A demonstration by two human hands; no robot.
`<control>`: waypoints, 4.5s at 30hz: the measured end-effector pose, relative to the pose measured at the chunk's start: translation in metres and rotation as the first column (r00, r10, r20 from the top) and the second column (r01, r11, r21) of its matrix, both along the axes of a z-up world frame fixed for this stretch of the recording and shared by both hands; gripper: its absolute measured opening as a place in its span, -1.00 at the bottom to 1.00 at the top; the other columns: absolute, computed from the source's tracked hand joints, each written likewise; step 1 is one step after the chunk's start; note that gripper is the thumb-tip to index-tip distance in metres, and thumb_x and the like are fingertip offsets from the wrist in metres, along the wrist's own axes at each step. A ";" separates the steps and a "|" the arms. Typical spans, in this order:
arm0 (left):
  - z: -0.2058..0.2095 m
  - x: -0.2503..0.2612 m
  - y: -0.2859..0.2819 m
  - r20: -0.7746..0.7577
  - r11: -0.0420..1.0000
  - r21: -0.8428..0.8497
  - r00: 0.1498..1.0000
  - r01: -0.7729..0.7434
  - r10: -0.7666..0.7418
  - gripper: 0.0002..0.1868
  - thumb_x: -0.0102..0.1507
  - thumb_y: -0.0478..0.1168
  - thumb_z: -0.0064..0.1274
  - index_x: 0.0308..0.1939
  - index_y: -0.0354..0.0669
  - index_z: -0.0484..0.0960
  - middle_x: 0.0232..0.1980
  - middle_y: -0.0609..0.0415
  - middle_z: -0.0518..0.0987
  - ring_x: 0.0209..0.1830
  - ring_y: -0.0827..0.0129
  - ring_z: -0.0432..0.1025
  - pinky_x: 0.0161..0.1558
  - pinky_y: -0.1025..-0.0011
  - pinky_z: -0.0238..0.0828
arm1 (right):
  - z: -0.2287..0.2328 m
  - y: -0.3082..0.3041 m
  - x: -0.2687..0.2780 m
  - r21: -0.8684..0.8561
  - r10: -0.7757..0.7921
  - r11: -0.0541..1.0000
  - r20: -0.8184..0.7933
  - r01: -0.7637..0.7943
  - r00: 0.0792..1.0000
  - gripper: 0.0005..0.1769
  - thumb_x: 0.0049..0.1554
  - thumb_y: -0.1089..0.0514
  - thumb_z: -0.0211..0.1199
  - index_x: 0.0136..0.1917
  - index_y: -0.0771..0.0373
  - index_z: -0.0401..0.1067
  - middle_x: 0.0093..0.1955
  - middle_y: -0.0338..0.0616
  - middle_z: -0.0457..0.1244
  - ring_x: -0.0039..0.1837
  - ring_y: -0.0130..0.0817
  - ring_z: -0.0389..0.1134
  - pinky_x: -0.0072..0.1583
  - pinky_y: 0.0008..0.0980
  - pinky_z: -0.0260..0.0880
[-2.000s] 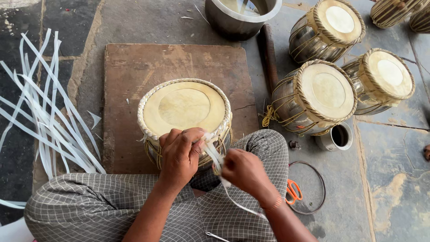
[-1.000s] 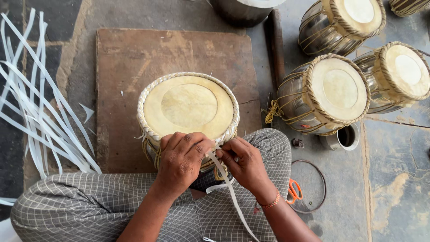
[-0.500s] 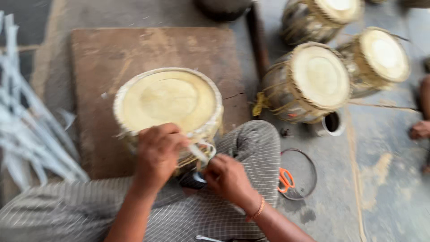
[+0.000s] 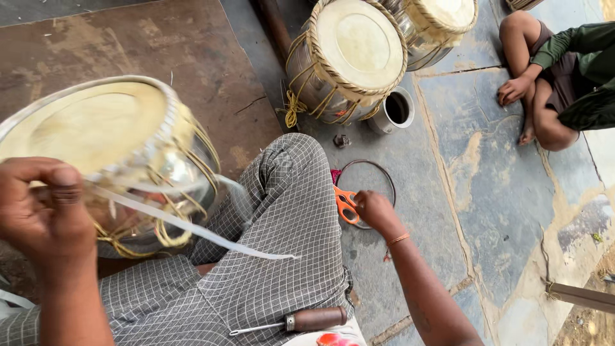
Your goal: The person uses a chisel-like tool to thread a white plastic strip through the rim of a drum. They repeatedly push the tool through the drum's edge and pull the strip through to secure the drumhead. Finally, they use scissors to trim the excess strip.
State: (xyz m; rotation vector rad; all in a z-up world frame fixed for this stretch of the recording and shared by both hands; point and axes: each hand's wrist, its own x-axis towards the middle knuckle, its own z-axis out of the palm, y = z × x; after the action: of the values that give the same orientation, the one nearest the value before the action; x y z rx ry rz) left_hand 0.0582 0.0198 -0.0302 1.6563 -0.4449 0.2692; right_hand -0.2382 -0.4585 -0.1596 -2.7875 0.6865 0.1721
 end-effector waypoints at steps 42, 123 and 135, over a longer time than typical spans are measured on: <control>-0.051 -0.079 0.006 -0.148 0.921 0.267 0.932 -0.285 0.331 -0.24 0.06 -0.15 0.36 0.21 -0.24 0.27 0.07 -0.19 0.48 0.08 0.00 0.45 0.03 0.09 0.42 | 0.175 0.280 0.188 0.928 -0.018 0.094 0.364 -0.361 0.931 -0.42 0.20 -0.11 0.34 0.19 0.44 0.35 0.00 -0.02 0.32 0.02 -0.26 0.38 0.07 -0.20 0.41; -0.019 -0.042 0.061 -0.711 0.764 -0.505 0.695 -0.401 -0.105 -0.85 0.39 -0.18 0.09 -0.11 -0.21 0.59 -0.48 0.02 0.54 -0.66 0.49 0.37 -0.61 0.48 0.32 | 0.148 0.247 0.140 0.901 0.306 0.428 -0.219 0.072 0.926 -0.38 -0.06 -0.02 0.53 0.11 0.39 0.37 -0.23 -0.11 0.28 -0.27 -0.39 0.34 -0.24 -0.37 0.37; -0.086 0.126 0.308 -0.517 0.779 0.147 0.624 -0.610 0.586 -0.59 0.35 -0.05 0.08 0.13 -0.24 0.41 -0.01 -0.08 0.51 -0.18 0.14 0.45 -0.22 0.14 0.34 | 0.150 0.222 0.099 0.961 0.146 0.276 -0.049 0.007 0.988 0.00 -0.11 -0.43 0.39 0.24 0.41 0.23 -0.16 0.03 0.31 -0.15 -0.23 0.35 -0.10 -0.26 0.38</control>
State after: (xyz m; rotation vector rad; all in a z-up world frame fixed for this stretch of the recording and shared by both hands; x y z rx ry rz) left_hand 0.1838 0.3275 -0.1161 1.7065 0.5723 0.2816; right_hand -0.1389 -0.2365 -0.0098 -1.5628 0.2697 0.5785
